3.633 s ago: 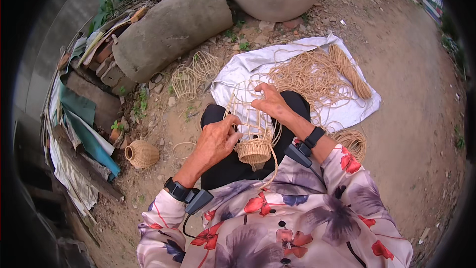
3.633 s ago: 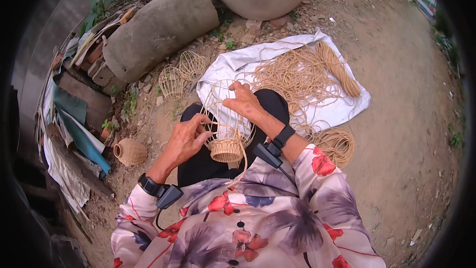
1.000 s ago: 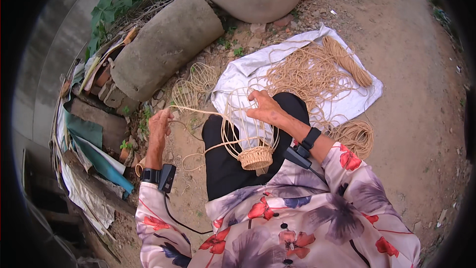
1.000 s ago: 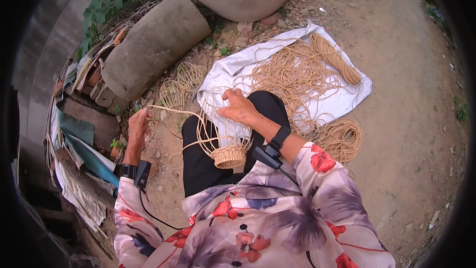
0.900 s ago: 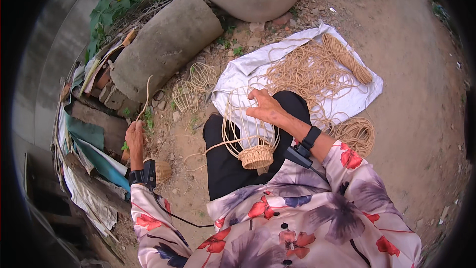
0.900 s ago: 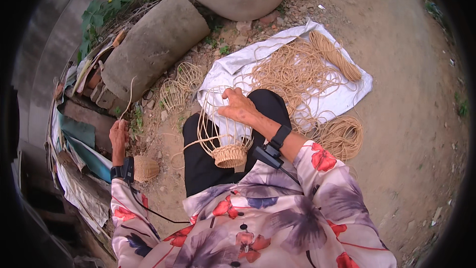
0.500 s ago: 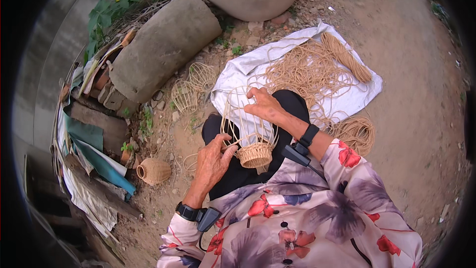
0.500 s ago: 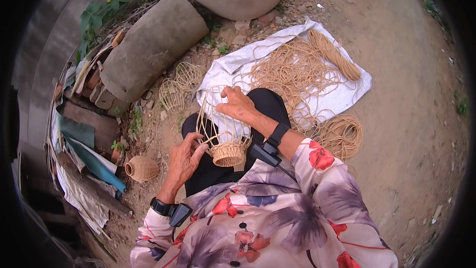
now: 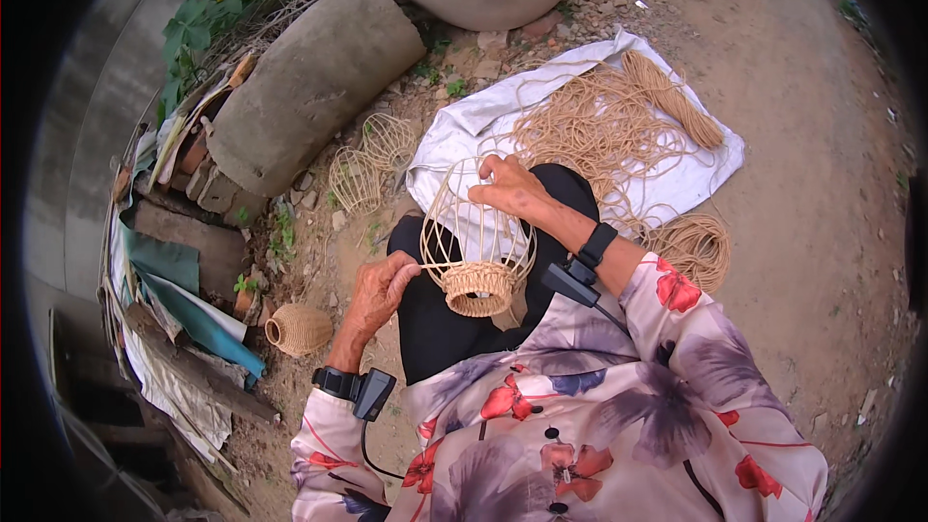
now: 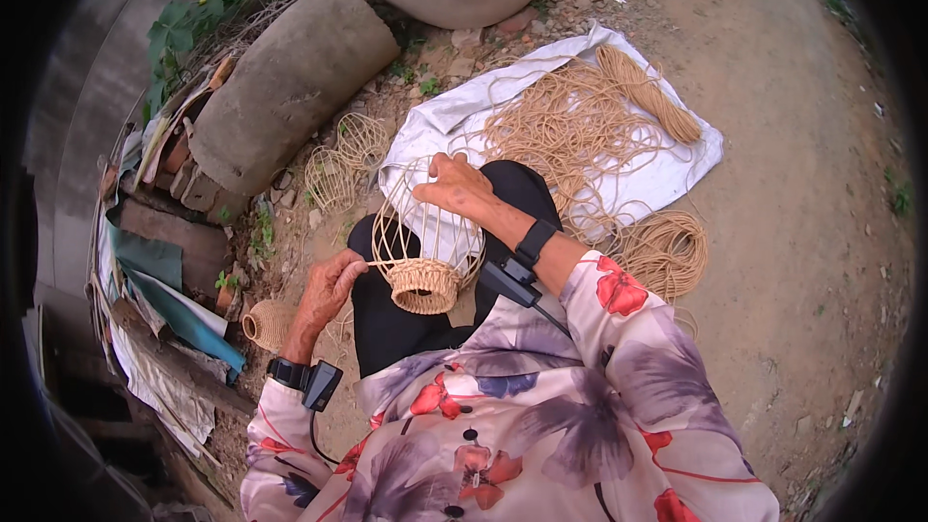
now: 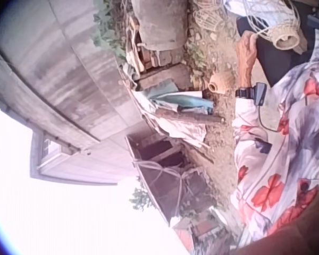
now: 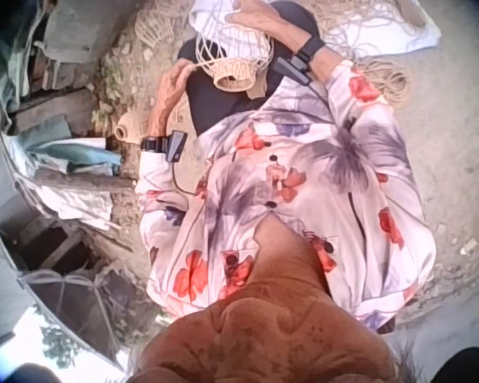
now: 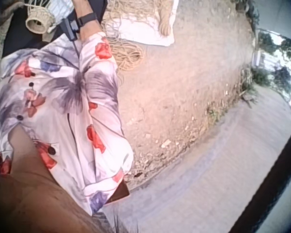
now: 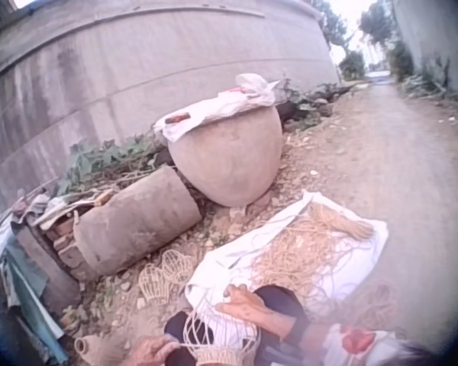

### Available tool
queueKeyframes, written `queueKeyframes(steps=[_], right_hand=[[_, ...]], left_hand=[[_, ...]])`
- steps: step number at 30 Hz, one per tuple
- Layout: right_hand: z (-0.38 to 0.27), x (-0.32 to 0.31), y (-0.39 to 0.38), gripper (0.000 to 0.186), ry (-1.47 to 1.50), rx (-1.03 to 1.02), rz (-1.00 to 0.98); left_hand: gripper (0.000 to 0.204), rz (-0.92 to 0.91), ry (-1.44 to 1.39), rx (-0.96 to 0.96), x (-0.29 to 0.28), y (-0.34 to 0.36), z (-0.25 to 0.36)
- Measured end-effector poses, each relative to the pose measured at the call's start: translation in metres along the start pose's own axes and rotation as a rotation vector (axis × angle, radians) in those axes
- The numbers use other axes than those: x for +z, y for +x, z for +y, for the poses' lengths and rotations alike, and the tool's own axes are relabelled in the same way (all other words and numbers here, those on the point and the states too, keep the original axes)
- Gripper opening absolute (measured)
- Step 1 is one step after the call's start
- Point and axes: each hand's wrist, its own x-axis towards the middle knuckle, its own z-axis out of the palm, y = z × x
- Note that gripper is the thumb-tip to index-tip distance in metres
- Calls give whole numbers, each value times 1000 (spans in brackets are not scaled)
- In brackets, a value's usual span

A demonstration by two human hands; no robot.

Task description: Weaving a small basket or trap from thin wooden strips.

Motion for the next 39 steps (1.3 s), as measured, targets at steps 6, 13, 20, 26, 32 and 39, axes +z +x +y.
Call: queueKeyframes(steps=[6,13,20,26,32,39], right_hand=[[16,7,2,59,37,-66,110],[18,7,-5,49,281,-160,85],[15,10,-10,48,204,-165,117],[18,14,-11,48,120,-172,166],[-9,0,-28,44,-244,-158,158],[7,-4,-1,41,-276,-218,67]], left_hand=[[20,455,-2,-32,15,-20,27],[27,261,-1113,-587,58,-41,51],[19,411,-1061,-503,66,-9,37],[26,413,25,-150,68,11,45],[37,355,-305,-342,66,5,44],[31,352,-1773,-355,73,-22,38]])
